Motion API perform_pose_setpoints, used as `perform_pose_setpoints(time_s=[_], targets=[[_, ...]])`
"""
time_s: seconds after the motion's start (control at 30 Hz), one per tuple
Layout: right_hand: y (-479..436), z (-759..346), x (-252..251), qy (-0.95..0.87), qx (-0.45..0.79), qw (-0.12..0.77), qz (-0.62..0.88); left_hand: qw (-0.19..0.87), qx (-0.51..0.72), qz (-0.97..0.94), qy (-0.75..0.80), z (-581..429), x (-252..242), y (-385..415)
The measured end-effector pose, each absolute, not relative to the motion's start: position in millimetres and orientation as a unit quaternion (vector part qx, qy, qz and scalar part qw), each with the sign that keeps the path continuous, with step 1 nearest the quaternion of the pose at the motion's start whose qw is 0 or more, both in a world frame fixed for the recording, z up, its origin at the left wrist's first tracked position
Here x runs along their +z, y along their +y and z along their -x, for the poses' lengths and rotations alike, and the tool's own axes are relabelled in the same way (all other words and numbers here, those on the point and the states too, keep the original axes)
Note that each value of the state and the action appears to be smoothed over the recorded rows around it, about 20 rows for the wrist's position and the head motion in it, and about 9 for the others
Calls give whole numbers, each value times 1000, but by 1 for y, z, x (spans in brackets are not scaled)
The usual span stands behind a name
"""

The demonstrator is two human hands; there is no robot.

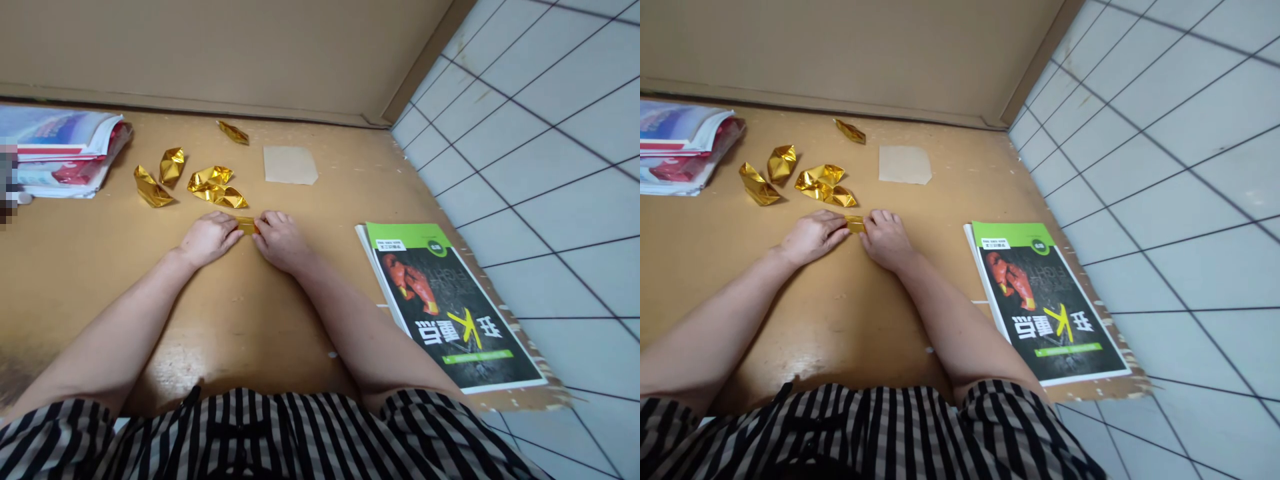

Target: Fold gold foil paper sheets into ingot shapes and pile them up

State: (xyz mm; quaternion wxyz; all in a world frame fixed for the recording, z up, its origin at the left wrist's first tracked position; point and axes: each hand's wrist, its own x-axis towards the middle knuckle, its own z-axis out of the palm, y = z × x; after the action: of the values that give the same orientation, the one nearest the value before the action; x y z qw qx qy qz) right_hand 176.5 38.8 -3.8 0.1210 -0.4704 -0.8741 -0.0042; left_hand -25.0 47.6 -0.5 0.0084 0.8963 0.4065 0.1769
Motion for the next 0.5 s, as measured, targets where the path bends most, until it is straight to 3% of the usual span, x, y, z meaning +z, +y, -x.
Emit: perform_pose_setpoints(time_s=[0.5], targets=[[44, -195, 8, -869, 54, 132, 474, 63, 186, -878, 437, 38, -1, 55]])
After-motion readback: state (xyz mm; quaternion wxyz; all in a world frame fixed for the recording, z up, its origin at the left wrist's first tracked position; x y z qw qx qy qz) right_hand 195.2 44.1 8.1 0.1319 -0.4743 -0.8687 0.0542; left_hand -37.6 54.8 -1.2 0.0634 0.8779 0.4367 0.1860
